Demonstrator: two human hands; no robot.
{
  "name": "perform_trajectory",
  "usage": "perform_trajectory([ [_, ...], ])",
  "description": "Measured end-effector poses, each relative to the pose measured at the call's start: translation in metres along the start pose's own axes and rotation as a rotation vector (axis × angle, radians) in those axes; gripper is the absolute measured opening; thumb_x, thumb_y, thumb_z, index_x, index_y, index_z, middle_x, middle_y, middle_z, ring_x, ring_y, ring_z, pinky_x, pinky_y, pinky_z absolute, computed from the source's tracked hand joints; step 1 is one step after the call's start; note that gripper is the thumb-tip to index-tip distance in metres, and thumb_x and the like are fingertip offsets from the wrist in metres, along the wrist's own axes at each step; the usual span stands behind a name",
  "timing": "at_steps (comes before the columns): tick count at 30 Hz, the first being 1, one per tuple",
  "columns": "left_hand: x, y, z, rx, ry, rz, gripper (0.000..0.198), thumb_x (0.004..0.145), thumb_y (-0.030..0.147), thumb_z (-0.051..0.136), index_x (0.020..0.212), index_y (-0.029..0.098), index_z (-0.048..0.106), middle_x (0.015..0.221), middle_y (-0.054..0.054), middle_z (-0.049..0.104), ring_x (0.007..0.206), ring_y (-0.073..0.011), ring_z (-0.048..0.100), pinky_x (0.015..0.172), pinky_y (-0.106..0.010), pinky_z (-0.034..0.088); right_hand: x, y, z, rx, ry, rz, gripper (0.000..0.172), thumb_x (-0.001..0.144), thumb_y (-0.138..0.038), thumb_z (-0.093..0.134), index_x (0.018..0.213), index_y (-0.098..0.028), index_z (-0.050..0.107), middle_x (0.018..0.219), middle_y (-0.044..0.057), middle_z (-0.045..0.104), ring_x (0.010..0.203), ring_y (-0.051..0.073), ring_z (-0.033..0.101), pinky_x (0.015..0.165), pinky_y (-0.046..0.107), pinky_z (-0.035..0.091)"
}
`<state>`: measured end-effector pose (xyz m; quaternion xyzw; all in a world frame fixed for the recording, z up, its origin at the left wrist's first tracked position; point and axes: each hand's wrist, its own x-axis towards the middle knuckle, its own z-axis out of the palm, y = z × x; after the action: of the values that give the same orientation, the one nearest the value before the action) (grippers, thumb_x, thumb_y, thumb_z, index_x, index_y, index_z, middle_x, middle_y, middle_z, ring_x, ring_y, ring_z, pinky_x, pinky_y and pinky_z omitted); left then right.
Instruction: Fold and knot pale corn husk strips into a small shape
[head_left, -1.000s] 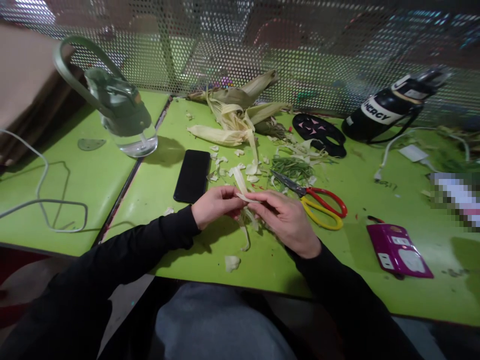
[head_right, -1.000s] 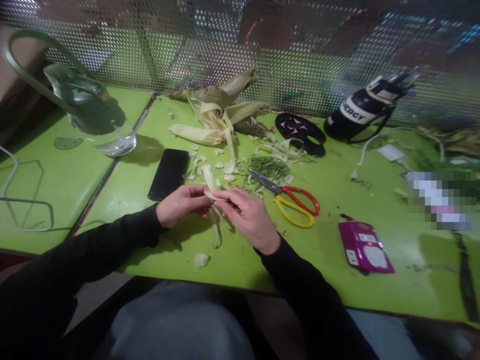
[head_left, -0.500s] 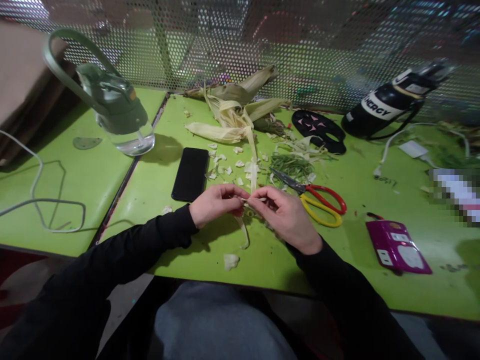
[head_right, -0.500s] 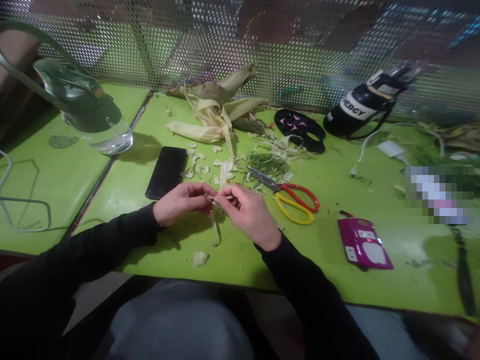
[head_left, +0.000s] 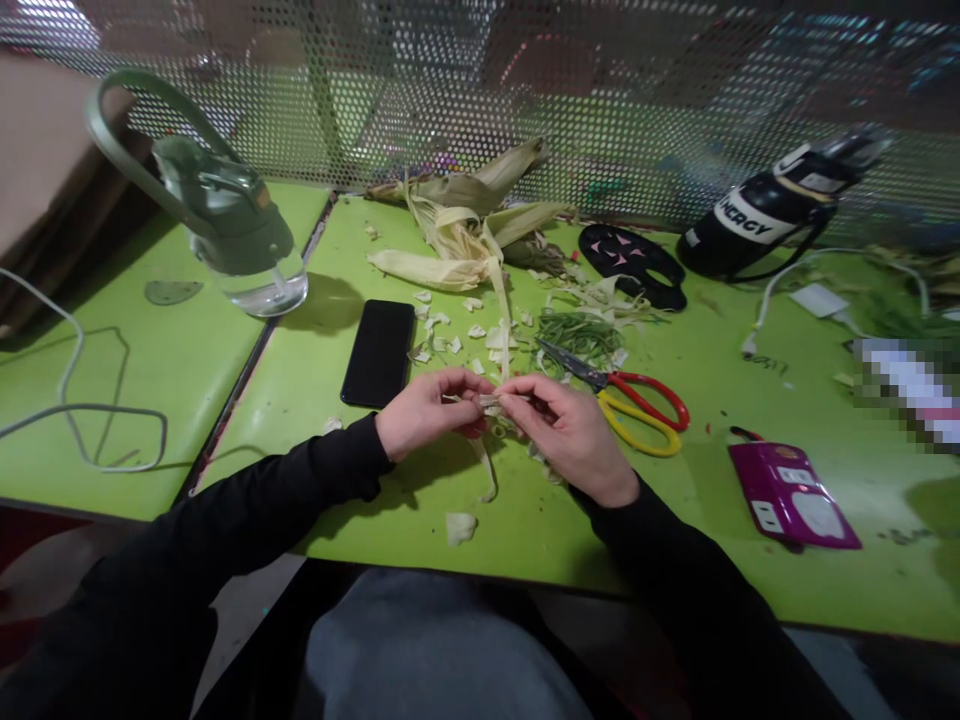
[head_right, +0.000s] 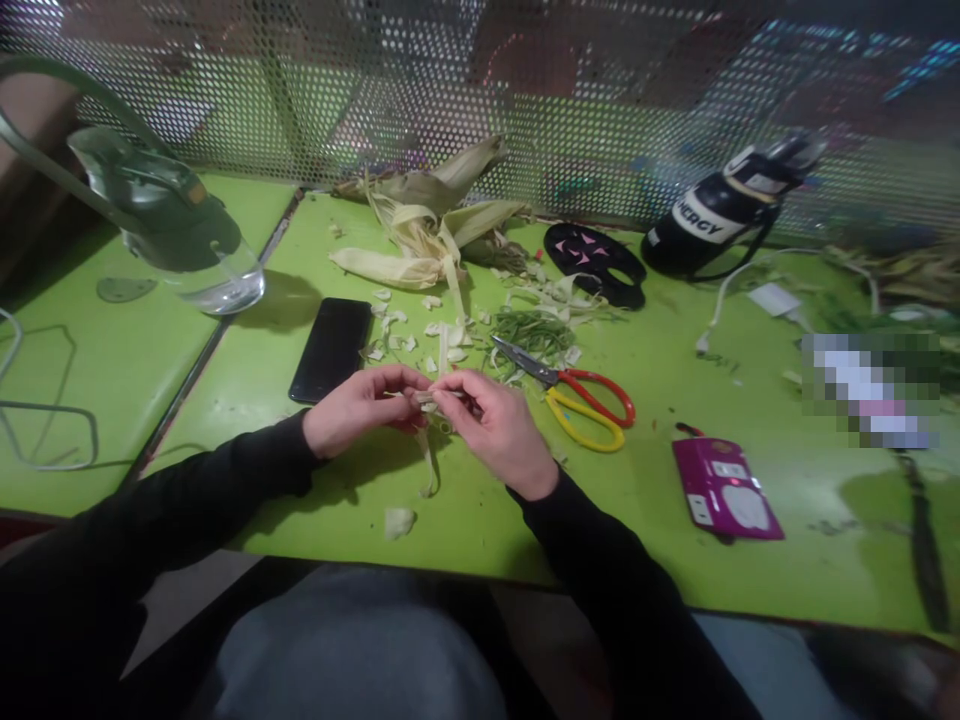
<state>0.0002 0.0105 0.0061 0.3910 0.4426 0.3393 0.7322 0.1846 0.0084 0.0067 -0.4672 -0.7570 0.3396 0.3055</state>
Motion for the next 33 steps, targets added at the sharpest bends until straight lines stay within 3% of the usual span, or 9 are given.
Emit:
perform_trajectory([
  [4,0.000,0.000,0.000,-0.005,0.005,0.013,0.015,0.079,0.001,0.057,0.091,0.008,0.062,0.070,0.001,0.062,0.062,-0.0076,0.064,0.066,-0.023,0.053,-0.001,-0.002,0.000,-0.100,0.004,-0.024,0.015,0.091,-0.032,0.056,0.086,-0.019,0.063,0.068,0.000,0.063,0.052,0.010,0.050,0.050,0.024,0.038],
  [10,0.000,-0.002,-0.002,-0.047,-0.031,0.021,0.014,0.079,0.005,0.061,0.091,0.010,0.062,0.073,0.000,0.063,0.062,-0.0085,0.064,0.070,-0.027,0.054,-0.001,-0.005,-0.001,-0.148,0.023,-0.133,0.013,0.090,-0.025,0.056,0.096,-0.021,0.067,0.087,0.003,0.073,0.062,0.013,0.061,0.056,0.026,0.046],
  [14,0.000,-0.002,-0.002,-0.031,-0.026,0.024,0.011,0.080,0.006,0.060,0.090,0.009,0.062,0.076,-0.001,0.064,0.063,-0.0079,0.063,0.070,-0.027,0.053,0.001,-0.005,-0.003,-0.189,0.012,-0.163,0.010,0.089,-0.028,0.060,0.089,-0.021,0.068,0.084,0.004,0.072,0.070,0.015,0.064,0.064,0.028,0.049],
  [19,0.002,-0.007,-0.004,0.077,-0.068,0.113,0.020,0.076,0.002,0.058,0.095,0.010,0.062,0.079,-0.001,0.064,0.069,-0.0087,0.062,0.071,-0.025,0.052,0.002,-0.002,-0.004,-0.247,0.013,-0.195,0.012,0.091,-0.028,0.057,0.086,-0.020,0.064,0.079,0.003,0.070,0.068,0.015,0.062,0.062,0.028,0.046],
  [23,0.005,-0.014,-0.006,0.184,-0.078,0.213,0.021,0.078,0.008,0.061,0.098,0.012,0.061,0.080,-0.001,0.064,0.068,-0.0080,0.060,0.071,-0.024,0.050,0.001,-0.002,-0.003,-0.248,0.013,-0.165,0.011,0.092,-0.027,0.055,0.084,-0.020,0.060,0.078,0.002,0.068,0.063,0.012,0.058,0.056,0.025,0.043],
  [33,0.009,-0.023,-0.008,0.170,-0.104,0.275,0.026,0.079,0.024,0.068,0.100,0.014,0.058,0.086,-0.001,0.062,0.069,-0.0083,0.059,0.069,-0.024,0.048,-0.001,-0.006,0.001,-0.187,0.020,-0.109,0.002,0.090,-0.023,0.055,0.088,-0.022,0.054,0.079,0.001,0.067,0.061,0.012,0.059,0.053,0.025,0.042],
])
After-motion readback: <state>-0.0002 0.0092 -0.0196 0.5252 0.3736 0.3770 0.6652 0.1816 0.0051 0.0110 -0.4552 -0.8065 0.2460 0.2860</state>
